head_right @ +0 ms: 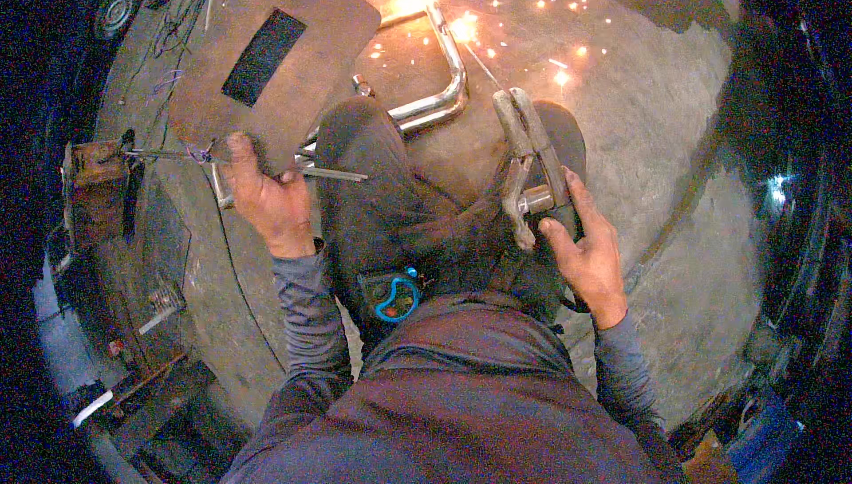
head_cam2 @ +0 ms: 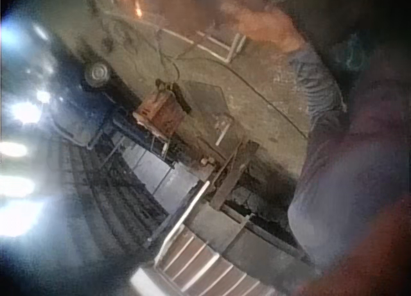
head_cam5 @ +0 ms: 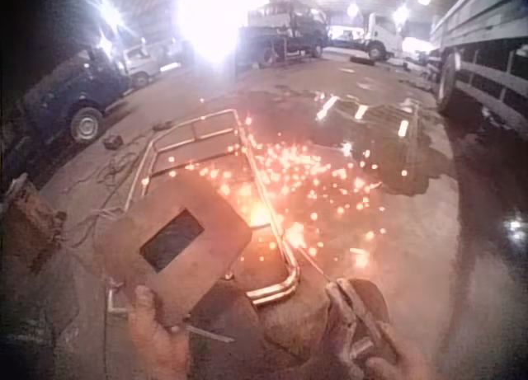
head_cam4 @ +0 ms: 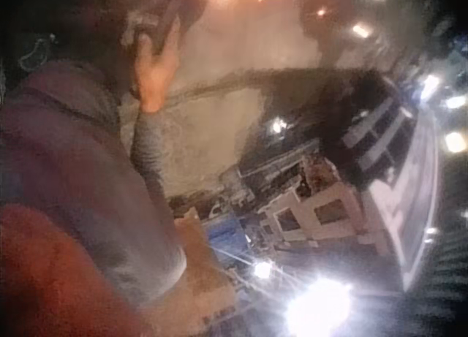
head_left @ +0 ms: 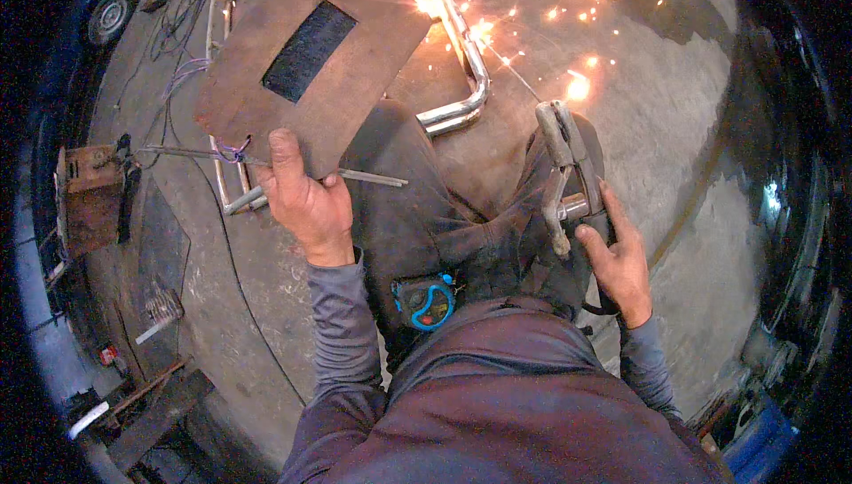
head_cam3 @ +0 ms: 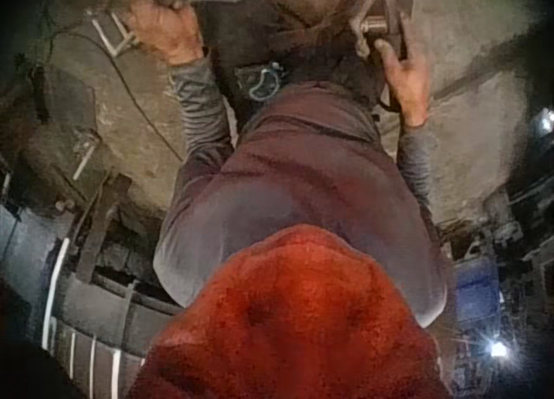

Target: The person welds a rectangular metal frame using a handheld welding torch while holding a protective shield. After welding, they switch to an angle grinder to smooth the welded joints on the frame.

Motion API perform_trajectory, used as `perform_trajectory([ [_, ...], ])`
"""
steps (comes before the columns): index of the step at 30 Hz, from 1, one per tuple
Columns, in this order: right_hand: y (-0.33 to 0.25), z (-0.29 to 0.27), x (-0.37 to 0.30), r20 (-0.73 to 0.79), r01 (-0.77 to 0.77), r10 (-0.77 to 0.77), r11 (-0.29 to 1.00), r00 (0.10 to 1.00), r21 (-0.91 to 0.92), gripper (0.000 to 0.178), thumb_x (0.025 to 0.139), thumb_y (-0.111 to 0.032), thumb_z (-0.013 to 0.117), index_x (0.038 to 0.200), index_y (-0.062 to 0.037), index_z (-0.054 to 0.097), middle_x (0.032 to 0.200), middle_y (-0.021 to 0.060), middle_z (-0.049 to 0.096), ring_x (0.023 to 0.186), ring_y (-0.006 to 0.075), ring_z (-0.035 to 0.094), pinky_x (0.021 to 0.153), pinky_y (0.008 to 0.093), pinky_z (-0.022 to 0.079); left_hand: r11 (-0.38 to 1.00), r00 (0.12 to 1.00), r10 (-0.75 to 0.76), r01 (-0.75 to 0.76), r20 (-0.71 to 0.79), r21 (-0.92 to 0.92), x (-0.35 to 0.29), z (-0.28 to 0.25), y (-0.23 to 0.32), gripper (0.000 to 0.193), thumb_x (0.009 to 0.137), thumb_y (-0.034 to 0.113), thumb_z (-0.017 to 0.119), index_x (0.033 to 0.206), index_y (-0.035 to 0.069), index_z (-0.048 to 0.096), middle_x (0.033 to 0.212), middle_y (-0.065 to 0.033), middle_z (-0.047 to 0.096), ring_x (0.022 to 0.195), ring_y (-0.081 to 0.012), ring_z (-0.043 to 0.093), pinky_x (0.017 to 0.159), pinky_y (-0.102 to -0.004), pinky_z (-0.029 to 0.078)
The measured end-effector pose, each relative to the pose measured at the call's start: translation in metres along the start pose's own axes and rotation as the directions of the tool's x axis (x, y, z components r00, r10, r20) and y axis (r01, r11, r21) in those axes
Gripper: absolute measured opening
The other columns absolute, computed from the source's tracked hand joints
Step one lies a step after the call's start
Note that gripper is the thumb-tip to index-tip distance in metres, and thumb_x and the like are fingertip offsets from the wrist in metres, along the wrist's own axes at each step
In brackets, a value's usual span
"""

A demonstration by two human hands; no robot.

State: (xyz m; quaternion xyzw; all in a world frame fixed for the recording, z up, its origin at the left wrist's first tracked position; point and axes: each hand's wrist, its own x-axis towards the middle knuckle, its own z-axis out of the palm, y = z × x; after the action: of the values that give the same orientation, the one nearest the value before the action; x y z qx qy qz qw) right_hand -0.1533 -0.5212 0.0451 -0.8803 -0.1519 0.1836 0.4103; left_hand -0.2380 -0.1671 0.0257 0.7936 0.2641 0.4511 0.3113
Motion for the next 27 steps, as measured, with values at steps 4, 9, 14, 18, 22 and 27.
perform_trajectory([
  [4, 0.003, 0.001, -0.003, -0.006, 0.013, -0.013, 1.000, 1.000, -0.014, 0.063, 0.087, -0.014, 0.068, 0.143, -0.0010, 0.045, 0.138, 0.0219, 0.056, 0.127, 0.0321, 0.055, 0.106, 0.0378, 0.042, 0.627, 0.898, -0.426, 0.380, 0.109, -0.680, -0.003, 0.002, 0.010, 0.034, 0.101, 0.029, 0.055, 0.122, 0.003, 0.056, 0.107, -0.0096, 0.064, 0.088, -0.0174, 0.064, 0.058, -0.0216, 0.048],
  [9, 0.001, 0.000, -0.002, 0.018, -0.016, 0.016, 1.000, 1.000, 0.000, 0.061, 0.088, -0.016, 0.067, 0.143, -0.0001, 0.045, 0.136, 0.0220, 0.057, 0.126, 0.0303, 0.056, 0.105, 0.0378, 0.043, 0.996, 0.989, 0.088, -0.085, 0.122, -0.035, -0.001, -0.007, 0.017, 0.050, 0.097, 0.026, 0.063, 0.137, 0.004, 0.042, 0.121, -0.0105, 0.056, 0.102, -0.0201, 0.061, 0.083, -0.0359, 0.053],
  [14, -0.003, 0.001, -0.001, 0.030, -0.121, 0.119, 0.989, 0.992, 0.090, 0.058, 0.089, -0.016, 0.066, 0.141, 0.0001, 0.046, 0.130, 0.0214, 0.061, 0.119, 0.0271, 0.061, 0.101, 0.0375, 0.046, 0.782, 0.910, -0.184, 0.364, 0.371, -0.506, -0.021, 0.010, 0.032, 0.058, 0.095, 0.027, 0.066, 0.141, 0.005, 0.039, 0.129, -0.0109, 0.055, 0.112, -0.0241, 0.059, 0.094, -0.0404, 0.052],
  [18, -0.003, 0.000, 0.002, 0.077, -0.191, 0.183, 0.975, 0.980, 0.110, 0.058, 0.088, -0.013, 0.065, 0.142, -0.0007, 0.045, 0.129, 0.0202, 0.062, 0.115, 0.0259, 0.063, 0.099, 0.0369, 0.047, 0.400, 0.784, -0.241, 0.618, 0.573, -0.677, -0.035, 0.019, 0.054, 0.058, 0.095, 0.032, 0.065, 0.141, 0.004, 0.041, 0.133, -0.0125, 0.055, 0.117, -0.0271, 0.058, 0.097, -0.0416, 0.050],
  [22, 0.000, -0.002, 0.004, 0.101, -0.197, 0.183, 0.969, 0.978, 0.150, 0.060, 0.088, -0.011, 0.064, 0.144, -0.0028, 0.044, 0.129, 0.0177, 0.062, 0.107, 0.0219, 0.064, 0.092, 0.0343, 0.051, 0.383, 0.749, -0.187, 0.651, 0.635, -0.656, -0.037, 0.025, 0.068, 0.065, 0.096, 0.040, 0.061, 0.145, 0.006, 0.034, 0.133, -0.0113, 0.055, 0.119, -0.0259, 0.058, 0.097, -0.0415, 0.050],
  [27, 0.002, -0.005, 0.005, 0.136, -0.272, 0.249, 0.944, 0.959, 0.187, 0.062, 0.088, -0.013, 0.066, 0.146, -0.0067, 0.044, 0.133, 0.0138, 0.060, 0.100, 0.0175, 0.063, 0.071, 0.0292, 0.055, 0.418, 0.756, -0.219, 0.644, 0.616, -0.641, -0.040, 0.027, 0.066, 0.062, 0.097, 0.036, 0.061, 0.145, 0.006, 0.035, 0.133, -0.0118, 0.055, 0.118, -0.0257, 0.058, 0.097, -0.0408, 0.051],
])
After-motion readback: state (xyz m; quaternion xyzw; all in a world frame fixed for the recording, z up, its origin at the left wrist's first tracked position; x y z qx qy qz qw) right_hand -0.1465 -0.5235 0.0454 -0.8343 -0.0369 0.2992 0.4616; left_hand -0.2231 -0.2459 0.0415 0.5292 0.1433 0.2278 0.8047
